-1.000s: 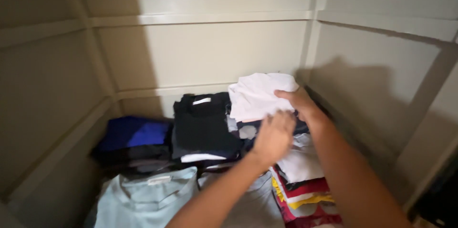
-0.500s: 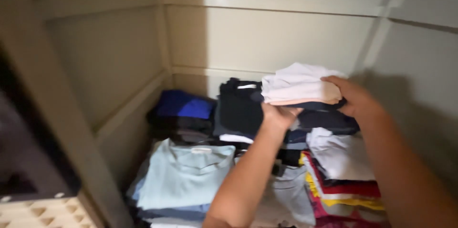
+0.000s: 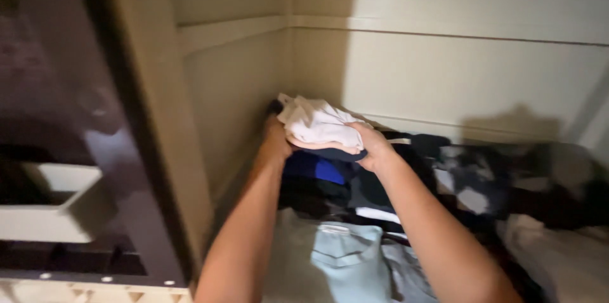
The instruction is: Organize folded clothes in a wardrobe and hang a green garment.
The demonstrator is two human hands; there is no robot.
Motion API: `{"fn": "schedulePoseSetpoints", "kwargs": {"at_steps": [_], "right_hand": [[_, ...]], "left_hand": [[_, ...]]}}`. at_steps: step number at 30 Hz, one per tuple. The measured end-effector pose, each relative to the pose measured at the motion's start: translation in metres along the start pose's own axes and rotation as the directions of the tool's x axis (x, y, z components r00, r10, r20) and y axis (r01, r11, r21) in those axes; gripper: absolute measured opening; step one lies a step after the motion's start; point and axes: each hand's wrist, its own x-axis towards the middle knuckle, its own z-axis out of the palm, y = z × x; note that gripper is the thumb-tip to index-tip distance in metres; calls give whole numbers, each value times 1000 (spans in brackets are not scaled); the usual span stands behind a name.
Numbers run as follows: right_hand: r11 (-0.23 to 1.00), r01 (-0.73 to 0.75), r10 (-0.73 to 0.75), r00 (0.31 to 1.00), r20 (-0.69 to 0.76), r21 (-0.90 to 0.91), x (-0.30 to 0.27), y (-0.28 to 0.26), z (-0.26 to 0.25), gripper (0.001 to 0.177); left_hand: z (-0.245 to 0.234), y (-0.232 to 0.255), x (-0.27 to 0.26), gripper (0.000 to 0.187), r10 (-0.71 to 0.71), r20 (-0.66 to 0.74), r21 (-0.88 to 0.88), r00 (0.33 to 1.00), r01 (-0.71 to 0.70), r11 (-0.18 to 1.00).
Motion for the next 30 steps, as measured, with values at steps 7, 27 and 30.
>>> {"fn": "schedulePoseSetpoints", "kwargs": {"at_steps": [7,27,30], "right_hand": [[994,69,-76,994,-82,-90,8,5,25,29],[884,112,-309,869,-386,-454,11,73,39,45],[873,55,-286,863,-417,-485,-20,55,59,50]], "left_hand": [[0,-1,-43,61,21,122,-104,992,-8,994],[-130,-77,-62,63,90,-275,-106,957,-124,987],[-73,-64,-115,56,156,-380,37,912,-153,987]]}}
